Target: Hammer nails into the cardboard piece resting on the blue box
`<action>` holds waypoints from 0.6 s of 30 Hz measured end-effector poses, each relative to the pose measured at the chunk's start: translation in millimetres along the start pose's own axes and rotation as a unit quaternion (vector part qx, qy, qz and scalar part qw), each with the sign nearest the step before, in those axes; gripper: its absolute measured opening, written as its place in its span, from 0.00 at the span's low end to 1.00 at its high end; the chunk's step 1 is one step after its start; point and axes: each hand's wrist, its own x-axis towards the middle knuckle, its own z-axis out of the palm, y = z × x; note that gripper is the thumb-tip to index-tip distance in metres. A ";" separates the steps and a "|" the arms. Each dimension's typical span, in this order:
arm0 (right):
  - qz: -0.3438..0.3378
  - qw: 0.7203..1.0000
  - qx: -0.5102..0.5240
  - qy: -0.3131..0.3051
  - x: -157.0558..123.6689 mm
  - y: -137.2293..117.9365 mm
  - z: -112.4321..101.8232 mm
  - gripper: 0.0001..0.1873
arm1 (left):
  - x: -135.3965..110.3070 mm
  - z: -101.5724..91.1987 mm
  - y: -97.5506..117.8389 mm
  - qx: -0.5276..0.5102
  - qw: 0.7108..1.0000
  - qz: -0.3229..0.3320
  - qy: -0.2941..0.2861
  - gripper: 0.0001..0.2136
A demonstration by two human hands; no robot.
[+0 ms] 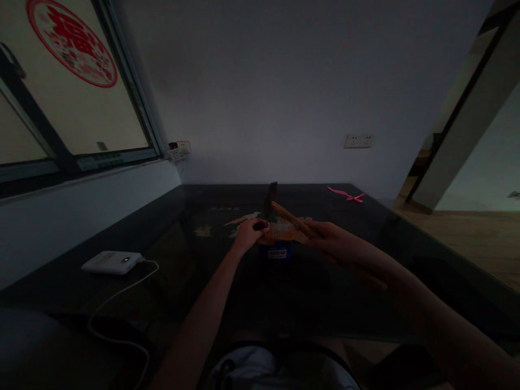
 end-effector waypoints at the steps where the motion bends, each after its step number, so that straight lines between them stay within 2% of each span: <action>1: -0.009 1.000 0.004 0.004 0.4 0.1 -0.1 0.22 | -0.3 -1.5 -0.8 -0.020 1.000 0.004 -0.015 0.10; 3: -0.017 1.000 0.006 0.008 2.0 2.7 0.8 0.22 | -0.7 -4.8 -2.1 -0.058 0.998 0.017 -0.033 0.13; 6: -0.013 1.000 0.004 0.012 4.3 8.8 3.5 0.23 | -0.2 -9.2 -2.9 -0.076 0.997 0.030 -0.008 0.13; 9: -0.010 1.000 -0.005 0.021 4.7 10.9 5.5 0.22 | 0.1 -11.1 -2.6 -0.051 0.998 0.029 0.020 0.10; 14: 0.001 1.000 -0.019 0.019 4.8 5.5 6.7 0.21 | -1.5 -9.8 -0.1 0.003 0.999 0.030 0.022 0.07; 18: -0.018 1.000 -0.021 0.007 6.9 0.8 8.4 0.20 | -2.3 -9.4 3.3 0.018 0.999 0.022 0.029 0.06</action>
